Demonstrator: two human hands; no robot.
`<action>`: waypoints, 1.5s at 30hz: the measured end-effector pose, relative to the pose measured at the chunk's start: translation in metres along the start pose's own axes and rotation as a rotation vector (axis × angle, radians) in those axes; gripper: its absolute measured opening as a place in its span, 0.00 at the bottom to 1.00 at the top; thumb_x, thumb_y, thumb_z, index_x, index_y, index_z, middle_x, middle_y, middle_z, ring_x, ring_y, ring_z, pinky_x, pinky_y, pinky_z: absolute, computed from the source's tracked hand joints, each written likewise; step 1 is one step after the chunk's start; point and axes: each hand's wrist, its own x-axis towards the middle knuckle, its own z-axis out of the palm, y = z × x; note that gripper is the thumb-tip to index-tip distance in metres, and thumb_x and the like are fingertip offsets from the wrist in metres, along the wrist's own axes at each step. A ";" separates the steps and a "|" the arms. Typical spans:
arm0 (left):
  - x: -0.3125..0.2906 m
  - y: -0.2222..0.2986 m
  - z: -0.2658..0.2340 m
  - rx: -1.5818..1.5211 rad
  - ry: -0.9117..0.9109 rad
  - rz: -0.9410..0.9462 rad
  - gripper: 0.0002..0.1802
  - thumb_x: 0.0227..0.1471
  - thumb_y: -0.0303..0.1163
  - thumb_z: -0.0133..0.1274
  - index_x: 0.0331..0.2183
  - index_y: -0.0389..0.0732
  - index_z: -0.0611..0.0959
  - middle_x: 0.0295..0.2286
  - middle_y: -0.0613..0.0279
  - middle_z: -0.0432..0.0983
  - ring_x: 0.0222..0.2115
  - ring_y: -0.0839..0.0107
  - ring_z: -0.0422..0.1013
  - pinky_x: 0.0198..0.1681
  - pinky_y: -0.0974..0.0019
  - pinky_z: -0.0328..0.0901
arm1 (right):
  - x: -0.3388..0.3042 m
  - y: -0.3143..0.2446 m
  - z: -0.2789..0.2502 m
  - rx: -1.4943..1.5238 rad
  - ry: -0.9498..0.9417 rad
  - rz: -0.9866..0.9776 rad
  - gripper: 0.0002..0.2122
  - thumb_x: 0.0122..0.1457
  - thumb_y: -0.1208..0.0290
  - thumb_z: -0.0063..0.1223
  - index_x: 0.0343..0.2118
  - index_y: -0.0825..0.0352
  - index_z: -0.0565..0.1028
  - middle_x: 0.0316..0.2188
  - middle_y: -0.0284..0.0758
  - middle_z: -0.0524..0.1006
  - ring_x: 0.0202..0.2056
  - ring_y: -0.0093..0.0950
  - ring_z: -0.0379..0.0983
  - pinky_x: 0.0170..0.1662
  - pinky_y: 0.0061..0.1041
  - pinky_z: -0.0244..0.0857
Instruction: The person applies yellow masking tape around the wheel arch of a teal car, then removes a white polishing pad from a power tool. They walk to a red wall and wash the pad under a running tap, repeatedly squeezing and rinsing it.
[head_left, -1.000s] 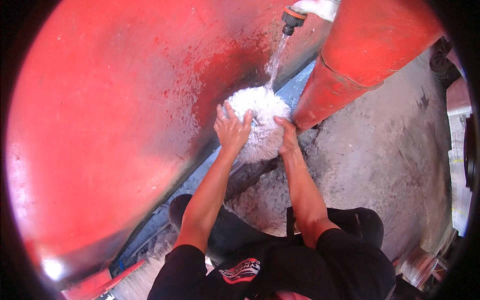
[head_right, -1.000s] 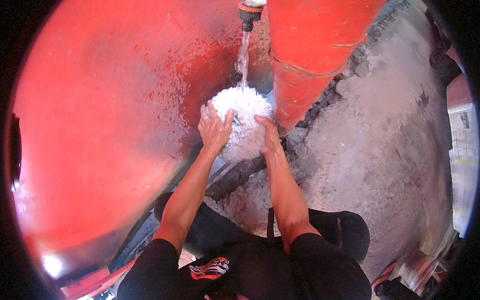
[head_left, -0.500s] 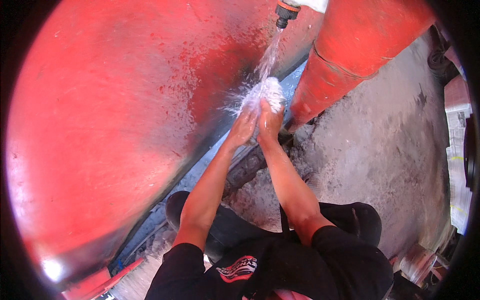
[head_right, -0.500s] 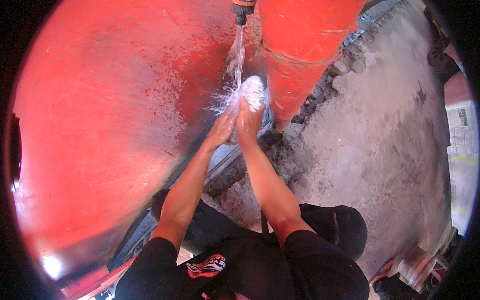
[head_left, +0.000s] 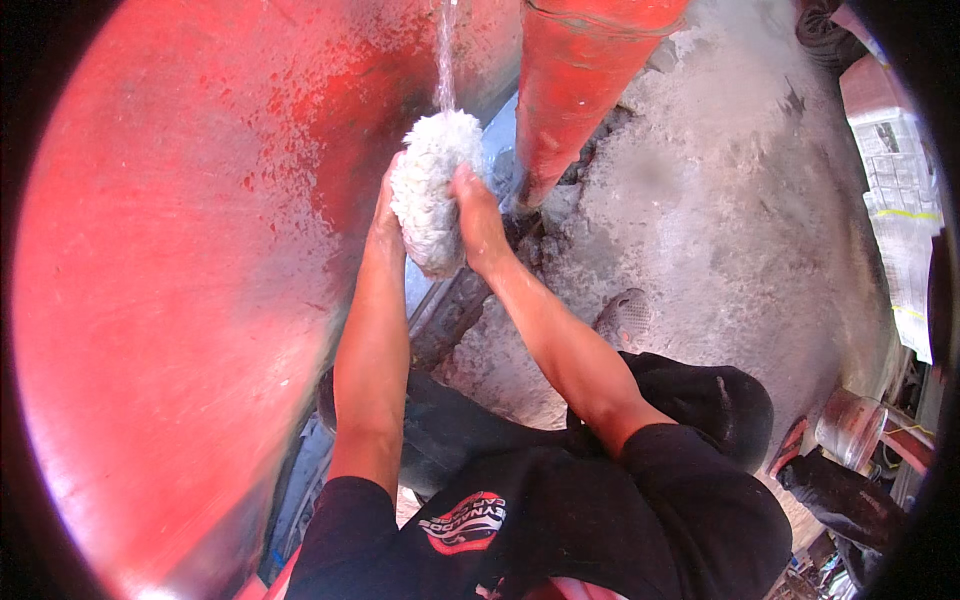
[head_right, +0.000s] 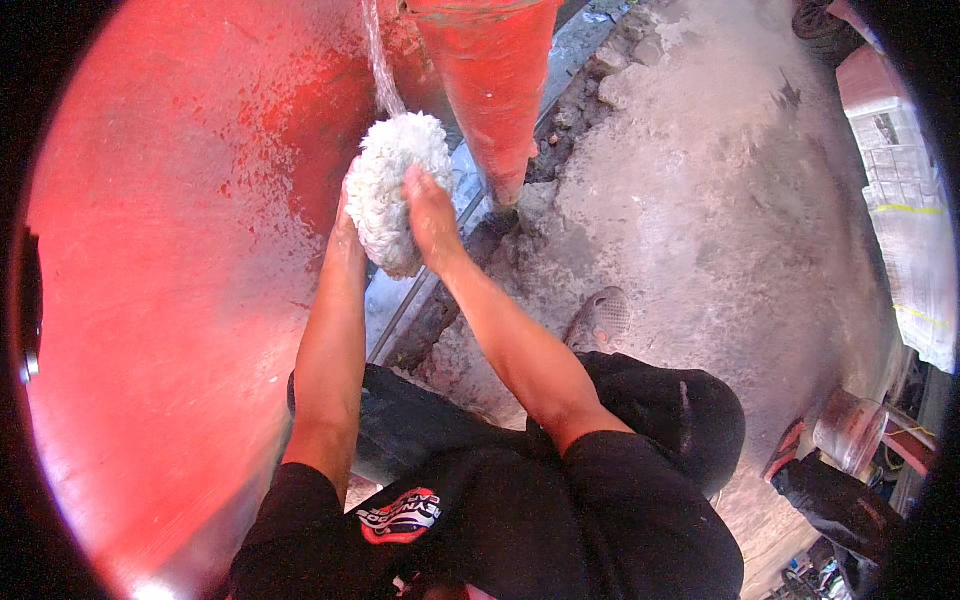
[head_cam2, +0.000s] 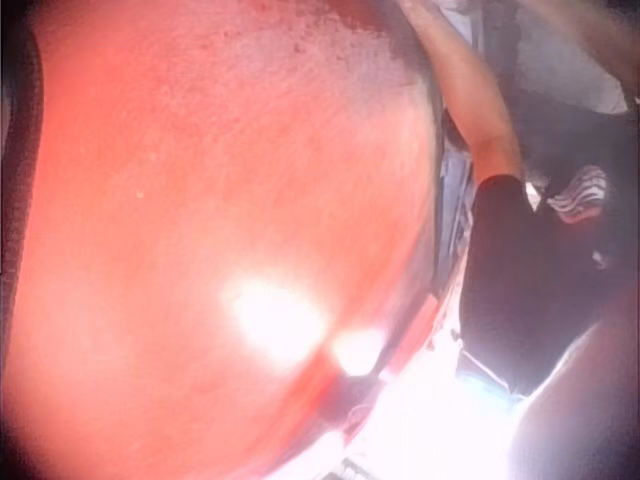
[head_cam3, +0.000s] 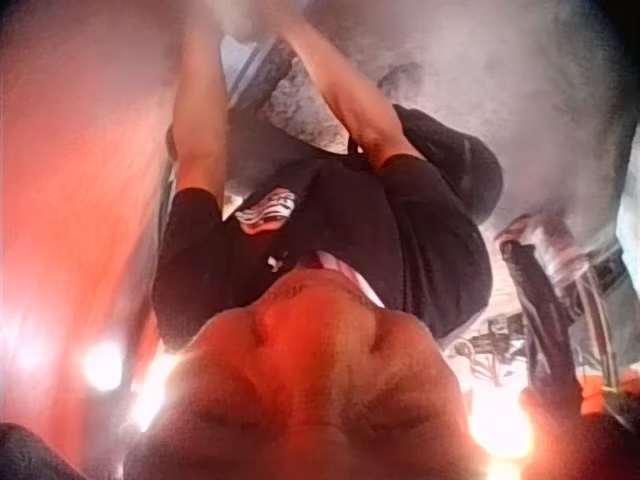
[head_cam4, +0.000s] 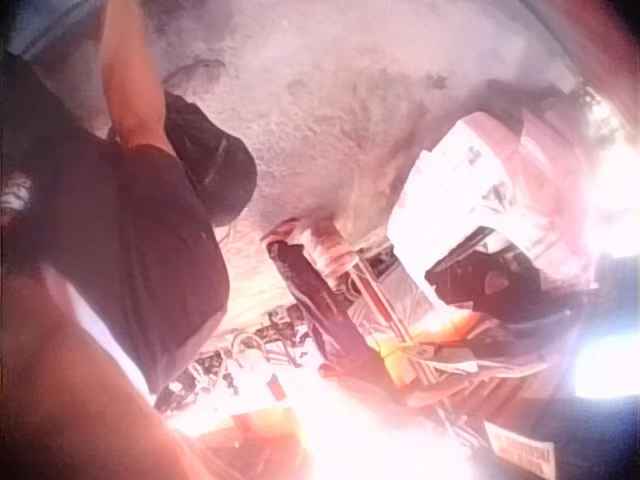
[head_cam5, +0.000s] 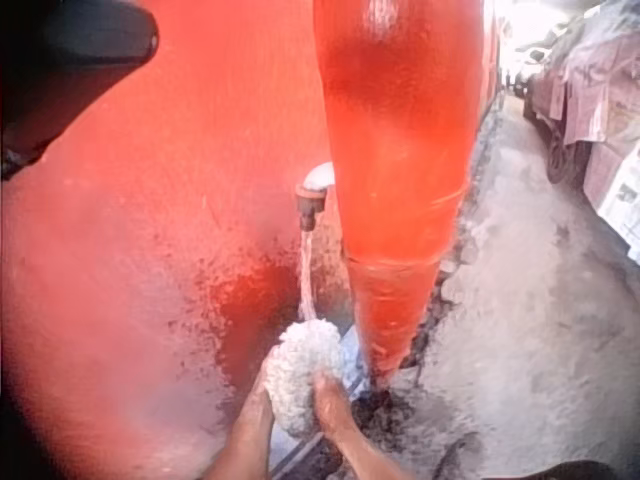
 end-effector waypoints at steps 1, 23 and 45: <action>0.002 -0.003 0.011 0.084 0.011 0.043 0.26 0.61 0.49 0.45 0.48 0.38 0.78 0.41 0.61 0.78 0.39 0.69 0.75 0.45 0.64 0.70 | 0.016 0.009 0.001 0.120 0.063 -0.099 0.22 0.65 0.51 0.45 0.35 0.71 0.73 0.34 0.40 0.77 0.40 0.36 0.73 0.46 0.32 0.63; -0.098 -0.033 0.105 1.230 0.055 0.162 0.43 0.65 0.60 0.20 0.66 0.36 0.42 0.67 0.51 0.34 0.68 0.62 0.30 0.69 0.63 0.29 | 0.048 -0.017 -0.013 0.325 0.208 0.124 0.21 0.47 0.72 0.56 0.46 0.71 0.72 0.43 0.39 0.75 0.42 0.32 0.73 0.44 0.31 0.68; 0.042 0.029 0.053 1.248 -0.112 0.298 0.64 0.33 0.62 0.68 0.63 0.34 0.60 0.60 0.39 0.56 0.63 0.51 0.52 0.65 0.56 0.48 | 0.022 -0.038 -0.045 0.319 -0.066 0.320 0.26 0.41 0.81 0.56 0.49 0.69 0.69 0.39 0.36 0.74 0.39 0.32 0.75 0.42 0.32 0.71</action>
